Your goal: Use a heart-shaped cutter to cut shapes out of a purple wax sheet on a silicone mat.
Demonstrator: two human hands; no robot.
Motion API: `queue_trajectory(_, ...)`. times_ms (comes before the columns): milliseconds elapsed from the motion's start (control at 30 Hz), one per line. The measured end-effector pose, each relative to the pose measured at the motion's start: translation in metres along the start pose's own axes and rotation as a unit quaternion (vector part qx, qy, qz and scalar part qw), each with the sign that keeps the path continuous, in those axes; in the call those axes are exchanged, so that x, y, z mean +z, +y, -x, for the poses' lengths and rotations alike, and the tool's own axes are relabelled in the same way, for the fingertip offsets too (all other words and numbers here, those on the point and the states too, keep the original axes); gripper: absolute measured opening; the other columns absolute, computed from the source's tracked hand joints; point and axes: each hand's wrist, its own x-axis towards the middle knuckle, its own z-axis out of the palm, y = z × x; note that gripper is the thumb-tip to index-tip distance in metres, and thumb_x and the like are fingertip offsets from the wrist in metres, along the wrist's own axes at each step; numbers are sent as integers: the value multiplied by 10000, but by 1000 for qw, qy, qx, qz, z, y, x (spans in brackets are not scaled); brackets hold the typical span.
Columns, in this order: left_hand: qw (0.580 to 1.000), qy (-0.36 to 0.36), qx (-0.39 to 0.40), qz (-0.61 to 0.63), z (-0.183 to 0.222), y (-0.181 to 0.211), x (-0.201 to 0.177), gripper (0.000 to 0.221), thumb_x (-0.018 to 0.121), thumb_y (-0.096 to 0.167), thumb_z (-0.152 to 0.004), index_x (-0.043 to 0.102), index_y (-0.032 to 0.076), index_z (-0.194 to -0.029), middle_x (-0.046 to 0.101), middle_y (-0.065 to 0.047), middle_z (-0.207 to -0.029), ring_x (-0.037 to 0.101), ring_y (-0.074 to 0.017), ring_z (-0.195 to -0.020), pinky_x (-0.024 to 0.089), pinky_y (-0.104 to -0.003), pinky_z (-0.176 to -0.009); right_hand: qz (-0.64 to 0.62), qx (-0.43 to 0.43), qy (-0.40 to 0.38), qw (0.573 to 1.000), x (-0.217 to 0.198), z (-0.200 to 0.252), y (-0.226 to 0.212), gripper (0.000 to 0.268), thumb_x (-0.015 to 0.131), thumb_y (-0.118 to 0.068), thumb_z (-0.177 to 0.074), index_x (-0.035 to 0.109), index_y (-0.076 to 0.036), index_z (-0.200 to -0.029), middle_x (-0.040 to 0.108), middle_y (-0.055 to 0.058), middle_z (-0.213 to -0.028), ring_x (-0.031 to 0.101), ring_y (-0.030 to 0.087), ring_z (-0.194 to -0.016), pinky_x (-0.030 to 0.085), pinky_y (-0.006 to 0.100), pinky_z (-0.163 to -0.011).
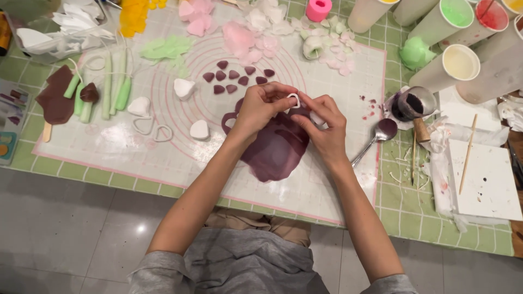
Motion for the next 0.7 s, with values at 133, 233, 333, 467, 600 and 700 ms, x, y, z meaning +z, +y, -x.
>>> queue_trajectory(133, 989, -42, -49, 136, 8, 5, 7, 201, 749, 34, -916, 733, -4, -1113, 755, -33, -941, 694, -69, -832, 563, -224, -763, -10, 23, 41, 999, -3, 9, 11, 381, 809, 39, -907, 749, -79, -1264, 632, 19, -986, 579, 108, -886, 460, 243, -758)
queue_trajectory(233, 981, -65, -64, 169, 10, 4, 7, 198, 748, 28, -926, 731, -4, -1120, 741, -40, -924, 679, -85, -802, 557, -233, -742, -34, 53, 45, 997, -6, 8, 10, 323, 798, 30, -931, 765, -74, -1236, 629, 16, -989, 576, 102, -885, 464, 235, -755)
queue_trajectory(333, 978, -88, -78, 171, 10, 7, 7, 190, 750, 40, -929, 715, -2, -1111, 734, -52, -897, 680, -102, -758, 555, -245, -696, -41, 41, 26, 998, -10, 8, 6, 314, 784, 40, -936, 763, -73, -1228, 621, 25, -1016, 583, 113, -919, 469, 242, -775)
queue_trajectory(467, 970, -125, -100, 181, 13, 15, 6, 171, 734, 65, -931, 681, 9, -1083, 746, -77, -888, 714, -136, -700, 556, -255, -640, -42, 30, 10, 999, -15, 7, 2, 314, 787, 39, -924, 764, -74, -1216, 623, 29, -1017, 590, 120, -925, 479, 242, -788)
queue_trajectory(600, 969, -154, -100, 162, 15, 21, 5, 149, 725, 63, -940, 667, 10, -1067, 745, -90, -885, 730, -147, -691, 548, -252, -624, -64, 34, -6, 997, -18, 9, 4, 294, 781, 50, -929, 771, -76, -1194, 620, 26, -1017, 620, 115, -913, 513, 237, -785)
queue_trajectory(700, 970, -162, -99, 149, 15, 20, 4, 133, 716, 53, -943, 670, 4, -1057, 744, -90, -886, 730, -146, -696, 547, -252, -626, -55, 24, -15, 998, -18, 9, 6, 304, 788, 59, -918, 771, -67, -1193, 613, 29, -1012, 607, 119, -917, 506, 241, -787)
